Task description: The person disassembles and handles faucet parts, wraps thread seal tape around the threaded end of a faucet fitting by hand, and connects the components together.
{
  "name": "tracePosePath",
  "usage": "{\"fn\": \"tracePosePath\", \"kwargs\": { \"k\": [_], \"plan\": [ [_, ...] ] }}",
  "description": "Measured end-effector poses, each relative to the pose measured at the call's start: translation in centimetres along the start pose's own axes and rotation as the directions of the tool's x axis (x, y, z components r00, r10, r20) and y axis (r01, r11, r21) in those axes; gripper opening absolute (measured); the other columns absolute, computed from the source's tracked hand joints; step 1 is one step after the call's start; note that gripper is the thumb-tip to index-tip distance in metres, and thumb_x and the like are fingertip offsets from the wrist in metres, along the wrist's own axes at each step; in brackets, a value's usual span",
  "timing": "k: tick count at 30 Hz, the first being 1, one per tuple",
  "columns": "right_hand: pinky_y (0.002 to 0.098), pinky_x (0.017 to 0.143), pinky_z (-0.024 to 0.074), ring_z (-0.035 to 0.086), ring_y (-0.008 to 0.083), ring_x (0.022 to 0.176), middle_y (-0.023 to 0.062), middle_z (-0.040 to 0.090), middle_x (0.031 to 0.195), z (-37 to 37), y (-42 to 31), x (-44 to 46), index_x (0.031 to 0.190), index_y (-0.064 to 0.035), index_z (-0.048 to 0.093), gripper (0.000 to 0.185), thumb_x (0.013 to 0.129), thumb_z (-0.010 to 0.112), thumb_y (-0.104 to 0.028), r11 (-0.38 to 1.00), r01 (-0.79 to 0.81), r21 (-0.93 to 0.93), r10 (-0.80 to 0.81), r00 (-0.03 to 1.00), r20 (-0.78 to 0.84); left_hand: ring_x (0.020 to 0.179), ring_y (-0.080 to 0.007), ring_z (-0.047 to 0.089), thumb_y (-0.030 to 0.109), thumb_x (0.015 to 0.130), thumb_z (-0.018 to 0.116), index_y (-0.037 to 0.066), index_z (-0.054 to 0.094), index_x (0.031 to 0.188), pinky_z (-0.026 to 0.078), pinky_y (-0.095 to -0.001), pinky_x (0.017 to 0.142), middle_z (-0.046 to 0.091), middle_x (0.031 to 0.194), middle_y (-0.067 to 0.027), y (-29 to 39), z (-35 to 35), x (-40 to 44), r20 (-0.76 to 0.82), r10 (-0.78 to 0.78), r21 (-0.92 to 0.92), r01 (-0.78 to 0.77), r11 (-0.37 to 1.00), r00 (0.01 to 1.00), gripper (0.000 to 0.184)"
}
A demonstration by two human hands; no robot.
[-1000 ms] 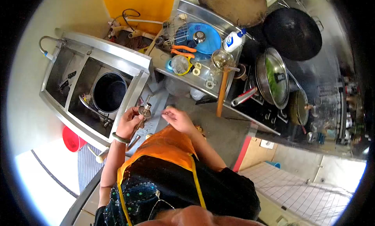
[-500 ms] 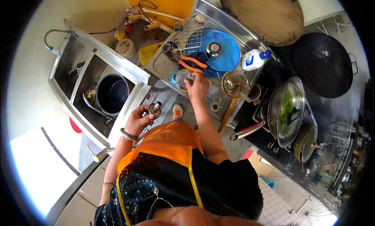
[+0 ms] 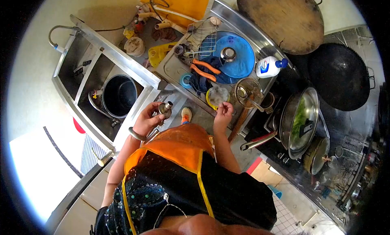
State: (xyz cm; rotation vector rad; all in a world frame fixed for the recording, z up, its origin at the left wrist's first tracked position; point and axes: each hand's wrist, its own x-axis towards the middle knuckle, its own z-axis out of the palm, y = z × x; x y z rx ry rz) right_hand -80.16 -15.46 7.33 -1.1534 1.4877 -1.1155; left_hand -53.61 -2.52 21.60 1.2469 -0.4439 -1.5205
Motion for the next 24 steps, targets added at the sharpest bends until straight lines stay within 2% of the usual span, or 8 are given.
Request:
{"fn": "tracePosePath", "kwargs": {
  "k": [2,6,9,12,13,18,21,24],
  "plan": [
    [0.0282,0.069,0.0492,0.056,0.0154,0.085,0.0085,0.058,0.105,-0.4,-1.2,-0.7,0.111,-0.0031,0.053,0.022,0.090,0.058,-0.008,0.901,0.235,-0.365,-0.225,0.972,0.071,0.071,-0.0101,0.053,0.012,0.083,0.069,0.002,0.048,0.122,0.045,-0.0231,0.061,0.059,0.098,-0.0056,0.2,0.2,0.2,-0.018,-0.026,0.034,0.026,0.999,1.000,0.045],
    [0.0445,0.098,0.0407,0.048,0.0370,0.120,0.0219,0.050,0.127,0.1,-7.1,-2.6,0.115,-0.0033,0.056,0.027,0.089,0.057,-0.009,0.679,0.424,-0.599,-0.367,0.903,0.224,0.070,-0.0085,0.053,0.012,0.084,0.068,0.002,0.050,0.121,0.044,-0.0222,0.060,0.058,0.095,-0.0043,-0.4,0.2,0.6,-0.054,-0.024,0.024,0.025,0.999,0.998,0.042],
    [0.0438,0.095,0.0410,0.052,0.0353,0.111,0.0152,0.055,0.118,1.3,-9.2,-1.8,0.108,-0.0053,0.060,0.021,0.087,0.060,-0.009,0.761,0.500,-0.414,-0.397,0.863,0.312,0.067,-0.0083,0.053,0.013,0.084,0.068,0.002,0.050,0.119,0.044,-0.0221,0.059,0.059,0.094,-0.0038,-0.8,-0.1,0.5,-0.072,-0.022,-0.003,0.022,1.000,0.997,0.041],
    [0.0428,0.088,0.0428,0.055,0.0331,0.098,0.0093,0.057,0.109,4.6,-9.1,0.4,0.102,-0.0078,0.063,0.019,0.083,0.065,-0.010,0.694,0.664,-0.278,-0.487,0.717,0.499,0.065,-0.0084,0.053,0.015,0.084,0.069,0.002,0.052,0.117,0.044,-0.0222,0.057,0.059,0.092,-0.0035,-1.1,0.0,0.5,-0.095,-0.019,-0.009,0.019,1.000,0.995,0.039],
    [0.0413,0.081,0.0434,0.054,0.0304,0.089,0.0069,0.057,0.102,6.2,-9.0,1.2,0.099,-0.0098,0.063,0.022,0.078,0.069,-0.010,0.596,0.757,-0.267,-0.544,0.626,0.559,0.064,-0.0084,0.053,0.016,0.084,0.069,0.002,0.052,0.116,0.044,-0.0222,0.057,0.059,0.091,-0.0033,-1.1,0.1,0.5,-0.104,-0.016,-0.008,0.015,1.000,0.994,0.039],
    [0.0418,0.087,0.0377,0.049,0.0241,0.102,0.0024,0.060,0.102,11.6,-7.6,2.4,0.097,-0.0115,0.065,0.029,0.073,0.072,-0.026,0.332,0.810,-0.483,-0.345,0.581,0.737,0.063,-0.0087,0.053,0.018,0.085,0.069,0.001,0.054,0.114,0.042,-0.0215,0.055,0.059,0.088,-0.0036,-1.6,0.0,0.0,-0.137,-0.005,-0.044,-0.001,0.999,0.991,0.036],
    [0.0413,0.086,0.0380,0.049,0.0237,0.101,0.0026,0.061,0.101,12.3,-7.2,3.0,0.096,-0.0120,0.065,0.029,0.072,0.073,-0.026,0.237,0.808,-0.540,-0.245,0.587,0.771,0.062,-0.0088,0.052,0.019,0.086,0.068,0.001,0.054,0.112,0.040,-0.0212,0.054,0.059,0.086,-0.0036,-1.8,-0.1,-0.6,-0.162,0.010,-0.014,-0.012,1.000,0.987,0.035],
    [0.0430,0.086,0.0392,0.052,0.0272,0.099,0.0046,0.062,0.103,11.8,-7.6,3.9,0.088,-0.0069,0.064,0.019,0.075,0.070,-0.020,0.538,0.776,-0.329,-0.458,0.597,0.659,0.061,-0.0083,0.050,0.019,0.087,0.067,0.001,0.055,0.110,0.039,-0.0211,0.053,0.059,0.085,-0.0030,-1.7,0.5,-0.8,-0.184,0.012,-0.019,-0.015,1.000,0.983,0.032]
  ]
}}
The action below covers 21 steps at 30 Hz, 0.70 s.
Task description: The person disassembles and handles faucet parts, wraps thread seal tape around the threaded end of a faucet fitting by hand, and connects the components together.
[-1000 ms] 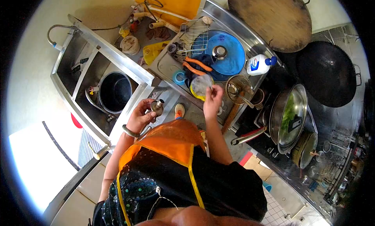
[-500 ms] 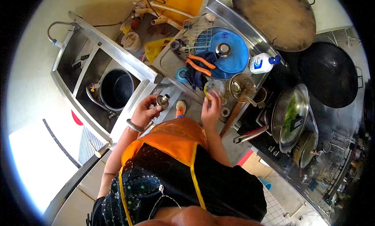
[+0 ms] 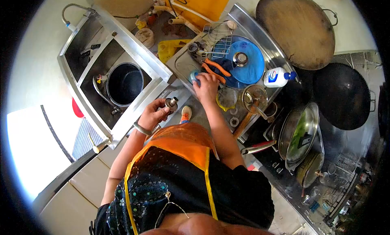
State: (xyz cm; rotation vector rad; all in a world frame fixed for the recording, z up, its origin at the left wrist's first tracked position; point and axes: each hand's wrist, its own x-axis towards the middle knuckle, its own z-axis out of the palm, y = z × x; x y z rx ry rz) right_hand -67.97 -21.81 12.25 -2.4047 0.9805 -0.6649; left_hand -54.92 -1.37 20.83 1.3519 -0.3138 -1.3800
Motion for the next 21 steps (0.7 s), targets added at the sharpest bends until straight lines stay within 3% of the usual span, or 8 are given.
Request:
{"fn": "tracePosePath", "kwargs": {
  "k": [2,3,6,9,10,14,18,21],
  "plan": [
    [0.0426,0.084,0.0421,0.056,0.0303,0.097,0.0090,0.063,0.106,-0.7,0.2,0.0,0.089,-0.0023,0.064,0.018,0.079,0.069,-0.017,0.950,-0.020,0.310,0.069,0.987,-0.148,0.063,-0.0094,0.052,0.020,0.087,0.066,0.001,0.055,0.110,0.041,-0.0226,0.055,0.060,0.087,-0.0040,-0.1,0.0,-0.1,0.005,-0.015,-0.007,0.015,1.000,1.000,0.031],
    [0.0383,0.082,0.0428,0.057,0.0252,0.091,0.0094,0.063,0.098,-0.9,0.2,-0.3,0.091,-0.0006,0.063,0.025,0.084,0.068,-0.024,0.840,-0.224,0.494,0.287,0.957,-0.053,0.066,-0.0108,0.053,0.020,0.087,0.065,0.001,0.055,0.111,0.044,-0.0241,0.058,0.061,0.089,-0.0054,-0.4,-0.3,0.1,0.020,-0.027,0.001,0.027,1.000,0.999,0.032],
    [0.0283,0.078,0.0401,0.053,0.0118,0.084,0.0035,0.060,0.091,-2.5,0.2,-0.8,0.095,-0.0003,0.063,0.030,0.091,0.061,-0.030,0.307,-0.383,0.871,0.471,0.857,0.211,0.063,-0.0088,0.050,0.020,0.088,0.064,0.002,0.057,0.106,0.040,-0.0226,0.055,0.059,0.084,-0.0025,-0.6,0.7,0.5,0.021,-0.011,-0.021,0.011,1.000,1.000,0.027],
    [0.0277,0.080,0.0410,0.055,0.0119,0.087,0.0042,0.061,0.092,-3.2,0.5,-1.4,0.099,-0.0010,0.062,0.030,0.092,0.059,-0.030,0.091,-0.296,0.951,0.496,0.841,0.214,0.067,-0.0098,0.052,0.021,0.088,0.064,0.001,0.056,0.109,0.043,-0.0235,0.058,0.061,0.089,-0.0043,-0.8,1.2,1.0,0.052,-0.009,-0.010,0.010,1.000,0.999,0.029],
    [0.0329,0.088,0.0462,0.059,0.0171,0.099,0.0086,0.060,0.108,-3.4,0.4,-1.5,0.112,-0.0011,0.055,0.034,0.097,0.051,-0.032,0.025,-0.288,0.957,0.458,0.854,0.245,0.070,-0.0112,0.055,0.021,0.088,0.063,0.000,0.056,0.112,0.046,-0.0246,0.061,0.062,0.093,-0.0063,-0.9,1.2,1.2,0.067,-0.014,0.003,0.014,1.000,0.998,0.032],
    [0.0357,0.079,0.0550,0.062,0.0218,0.103,0.0115,0.061,0.107,-6.8,-1.3,-1.6,0.108,-0.0004,0.054,0.041,0.097,0.045,-0.039,-0.001,-0.341,0.940,0.301,0.896,0.325,0.073,-0.0133,0.057,0.025,0.088,0.063,0.000,0.055,0.113,0.046,-0.0267,0.061,0.062,0.094,-0.0069,-1.0,1.9,1.6,0.105,0.028,-0.049,-0.023,0.999,0.994,0.035],
    [0.0328,0.079,0.0530,0.062,0.0198,0.089,0.0135,0.059,0.108,-6.9,-0.9,-3.1,0.120,-0.0035,0.045,0.042,0.095,0.048,-0.037,0.192,-0.536,0.822,0.194,0.842,0.503,0.059,-0.0069,0.046,0.023,0.091,0.062,0.004,0.057,0.107,0.035,-0.0205,0.050,0.059,0.082,-0.0015,-0.4,2.8,1.5,0.127,0.040,-0.158,-0.020,0.987,0.991,0.026],
    [0.0303,0.072,0.0533,0.061,0.0186,0.087,0.0125,0.061,0.103,-7.6,-3.5,-3.5,0.123,-0.0036,0.039,0.041,0.096,0.046,-0.034,-0.097,-0.576,0.811,0.070,0.809,0.583,0.061,-0.0083,0.050,0.024,0.091,0.061,0.004,0.056,0.109,0.039,-0.0218,0.052,0.060,0.083,-0.0025,-0.3,2.9,1.4,0.130,0.009,-0.204,0.018,0.979,0.991,0.027]
  ]
}}
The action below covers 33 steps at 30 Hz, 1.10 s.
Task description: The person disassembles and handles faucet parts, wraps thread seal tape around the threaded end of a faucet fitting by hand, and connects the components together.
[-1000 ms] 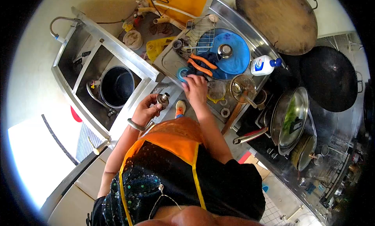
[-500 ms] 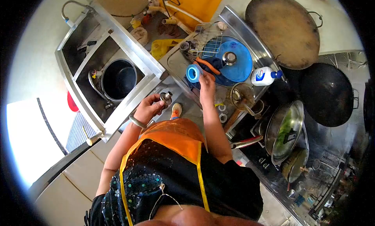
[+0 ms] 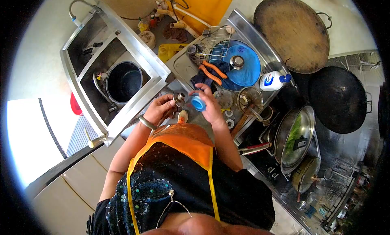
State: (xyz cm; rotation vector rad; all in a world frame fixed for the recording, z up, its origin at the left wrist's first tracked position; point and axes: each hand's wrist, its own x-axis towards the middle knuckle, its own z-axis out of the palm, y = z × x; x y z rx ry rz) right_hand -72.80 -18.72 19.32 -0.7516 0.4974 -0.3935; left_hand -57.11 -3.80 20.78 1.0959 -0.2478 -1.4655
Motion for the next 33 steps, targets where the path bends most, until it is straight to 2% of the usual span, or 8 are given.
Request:
{"fn": "tracePosePath", "kwargs": {
  "k": [5,8,9,13,16,19,25,33],
  "plan": [
    [0.0274,0.073,0.0506,0.055,0.0153,0.095,0.0069,0.055,0.105,-0.5,0.7,-0.7,0.131,-0.0044,0.046,0.047,0.091,0.056,-0.029,0.942,-0.197,-0.272,0.255,0.947,0.196,0.065,-0.0110,0.055,0.025,0.091,0.061,0.003,0.056,0.107,0.047,-0.0267,0.059,0.060,0.083,-0.0037,0.6,0.1,-0.5,0.025,0.012,0.004,-0.012,1.000,1.000,0.027],
    [0.0278,0.077,0.0492,0.055,0.0140,0.094,0.0061,0.054,0.107,0.9,0.5,-0.5,0.132,-0.0058,0.045,0.054,0.087,0.065,-0.029,0.827,0.142,-0.544,0.025,0.957,0.288,0.066,-0.0106,0.055,0.026,0.091,0.062,0.003,0.056,0.104,0.047,-0.0265,0.059,0.061,0.084,-0.0041,0.5,0.2,-0.7,0.017,-0.008,0.018,0.007,1.000,1.000,0.027],
    [0.0328,0.082,0.0477,0.059,0.0199,0.100,0.0089,0.061,0.111,1.5,0.4,-0.5,0.125,-0.0045,0.051,0.055,0.081,0.073,-0.029,0.800,0.186,-0.570,-0.024,0.960,0.279,0.065,-0.0102,0.054,0.027,0.091,0.062,0.003,0.056,0.103,0.046,-0.0259,0.059,0.061,0.084,-0.0041,0.4,0.3,-0.8,0.002,-0.012,0.015,0.012,1.000,1.000,0.028],
    [0.0303,0.087,0.0447,0.056,0.0147,0.096,0.0060,0.061,0.106,1.6,0.7,0.2,0.116,-0.0036,0.058,0.043,0.083,0.072,-0.026,0.677,0.141,-0.723,0.022,0.977,0.212,0.064,-0.0073,0.050,0.027,0.090,0.063,0.003,0.057,0.102,0.040,-0.0206,0.056,0.061,0.082,-0.0018,0.0,0.0,-0.9,0.021,-0.054,0.085,0.052,0.995,0.998,0.027],
    [0.0299,0.086,0.0446,0.056,0.0152,0.097,0.0070,0.061,0.106,1.5,1.4,0.4,0.114,-0.0028,0.058,0.041,0.083,0.072,-0.025,0.684,0.137,-0.716,0.022,0.978,0.208,0.064,-0.0063,0.049,0.024,0.089,0.065,0.003,0.057,0.102,0.040,-0.0200,0.057,0.060,0.081,-0.0004,0.1,-0.2,-1.3,0.038,-0.037,0.160,0.031,0.987,0.999,0.026],
    [0.0296,0.086,0.0444,0.056,0.0150,0.098,0.0073,0.061,0.106,2.0,1.1,0.1,0.116,-0.0026,0.056,0.045,0.084,0.071,-0.031,0.589,0.316,-0.744,-0.116,0.944,0.309,0.063,-0.0056,0.048,0.023,0.087,0.067,0.003,0.057,0.104,0.039,-0.0197,0.055,0.058,0.079,0.0011,0.0,-0.5,-1.6,0.043,-0.003,0.215,-0.007,0.977,0.999,0.028],
    [0.0284,0.083,0.0434,0.054,0.0133,0.096,0.0063,0.059,0.104,1.9,1.2,0.5,0.121,-0.0030,0.052,0.053,0.088,0.064,-0.042,0.684,0.204,-0.701,-0.005,0.962,0.274,0.061,-0.0059,0.046,0.026,0.086,0.069,0.002,0.061,0.098,0.036,-0.0208,0.052,0.052,0.072,0.0024,-1.4,-1.5,-1.1,-0.062,0.065,0.303,-0.043,0.952,0.996,0.028],
    [0.0256,0.079,0.0434,0.053,0.0107,0.091,0.0042,0.058,0.099,1.3,3.0,0.9,0.120,-0.0032,0.052,0.045,0.090,0.062,-0.035,0.829,0.063,-0.555,0.041,0.984,0.173,0.062,-0.0100,0.053,0.030,0.089,0.064,-0.003,0.062,0.094,0.042,-0.0240,0.053,0.058,0.074,-0.0028,-0.1,-1.8,-1.6,-0.033,-0.006,0.418,0.020,0.908,0.999,0.033]
  ]
}}
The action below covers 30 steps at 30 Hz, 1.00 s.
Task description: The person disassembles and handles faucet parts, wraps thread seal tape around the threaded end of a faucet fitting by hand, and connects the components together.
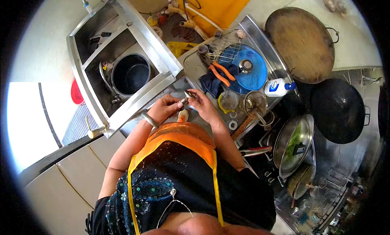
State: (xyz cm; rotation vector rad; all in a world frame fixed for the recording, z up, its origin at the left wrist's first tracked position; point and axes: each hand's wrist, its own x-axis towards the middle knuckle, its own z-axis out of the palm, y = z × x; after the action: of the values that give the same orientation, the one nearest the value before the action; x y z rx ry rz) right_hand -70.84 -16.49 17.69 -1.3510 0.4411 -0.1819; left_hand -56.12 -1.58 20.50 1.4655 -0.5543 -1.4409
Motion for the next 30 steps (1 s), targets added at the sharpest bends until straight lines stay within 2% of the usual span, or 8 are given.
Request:
{"fn": "tracePosePath", "kwargs": {
  "k": [7,9,10,16,19,22,28,30],
  "plan": [
    [0.0298,0.077,0.0464,0.058,0.0170,0.091,0.0068,0.061,0.102,-2.1,0.2,0.4,0.120,-0.0046,0.051,0.050,0.086,0.067,-0.038,0.998,-0.059,-0.031,0.047,0.952,-0.303,0.060,-0.0092,0.053,0.030,0.089,0.065,-0.007,0.063,0.100,0.043,-0.0261,0.052,0.051,0.080,-0.0036,-1.3,0.1,-0.2,-0.130,0.000,0.051,0.007,0.999,0.991,0.038],
    [0.0360,0.079,0.0479,0.061,0.0269,0.094,0.0120,0.062,0.107,-4.1,-0.7,0.7,0.119,-0.0048,0.053,0.055,0.080,0.072,-0.039,0.795,-0.215,-0.568,-0.096,0.879,-0.468,0.061,-0.0106,0.055,0.029,0.088,0.066,-0.008,0.062,0.100,0.044,-0.0270,0.053,0.050,0.084,-0.0049,-2.1,-0.2,-0.2,-0.157,0.010,0.065,0.000,0.998,0.988,0.038],
    [0.0411,0.083,0.0474,0.059,0.0342,0.099,0.0159,0.060,0.111,-5.1,-1.3,0.8,0.115,-0.0062,0.055,0.055,0.075,0.075,-0.038,0.713,-0.273,-0.646,-0.109,0.867,-0.487,0.061,-0.0114,0.055,0.028,0.087,0.067,-0.008,0.062,0.100,0.044,-0.0275,0.053,0.049,0.086,-0.0055,-2.6,-0.4,-0.2,-0.170,0.014,0.072,-0.002,0.997,0.985,0.039],
    [0.0454,0.086,0.0465,0.056,0.0346,0.105,0.0151,0.059,0.113,-6.6,-1.1,1.2,0.117,-0.0105,0.053,0.057,0.071,0.077,-0.035,0.369,-0.489,-0.791,-0.095,0.826,-0.555,0.061,-0.0131,0.056,0.021,0.083,0.072,-0.007,0.063,0.099,0.044,-0.0278,0.052,0.054,0.086,-0.0071,-3.7,-0.9,0.1,-0.179,0.113,0.284,-0.059,0.957,0.977,0.033],
    [0.0467,0.085,0.0465,0.056,0.0363,0.104,0.0159,0.060,0.112,-6.4,-1.2,0.9,0.120,-0.0119,0.051,0.059,0.072,0.076,-0.036,0.372,-0.584,-0.722,-0.007,0.776,-0.631,0.061,-0.0127,0.057,0.014,0.082,0.072,-0.005,0.061,0.106,0.044,-0.0273,0.052,0.058,0.083,-0.0074,-2.6,-1.0,0.0,-0.202,-0.033,0.255,0.085,0.963,0.979,0.033],
    [0.0480,0.084,0.0464,0.057,0.0372,0.103,0.0170,0.060,0.110,-6.7,-1.3,0.5,0.119,-0.0124,0.052,0.056,0.074,0.073,-0.037,0.386,-0.609,-0.693,0.022,0.757,-0.653,0.059,-0.0123,0.057,0.010,0.081,0.072,-0.003,0.054,0.109,0.044,-0.0264,0.050,0.061,0.077,-0.0067,-3.2,-0.8,0.3,-0.252,0.038,0.005,-0.038,0.999,0.967,0.035],
    [0.0481,0.084,0.0462,0.058,0.0373,0.101,0.0194,0.061,0.108,-7.1,-1.5,0.0,0.117,-0.0123,0.055,0.049,0.079,0.068,-0.040,0.351,-0.582,-0.734,-0.056,0.769,-0.637,0.058,-0.0101,0.056,0.006,0.083,0.069,0.006,0.040,0.099,0.044,-0.0239,0.046,0.059,0.076,-0.0059,-4.2,-0.8,1.7,-0.281,0.067,-0.116,-0.104,0.988,0.957,0.033],
    [0.0441,0.080,0.0491,0.060,0.0321,0.098,0.0168,0.062,0.106,-7.0,-2.0,0.1,0.113,-0.0106,0.057,0.043,0.085,0.061,-0.043,0.650,-0.490,-0.581,0.003,0.766,-0.643,0.059,-0.0096,0.055,0.004,0.084,0.066,0.006,0.042,0.101,0.044,-0.0232,0.048,0.057,0.081,-0.0053,-4.1,-0.6,2.0,-0.280,0.089,-0.143,-0.134,0.981,0.956,0.029]
  ]
}}
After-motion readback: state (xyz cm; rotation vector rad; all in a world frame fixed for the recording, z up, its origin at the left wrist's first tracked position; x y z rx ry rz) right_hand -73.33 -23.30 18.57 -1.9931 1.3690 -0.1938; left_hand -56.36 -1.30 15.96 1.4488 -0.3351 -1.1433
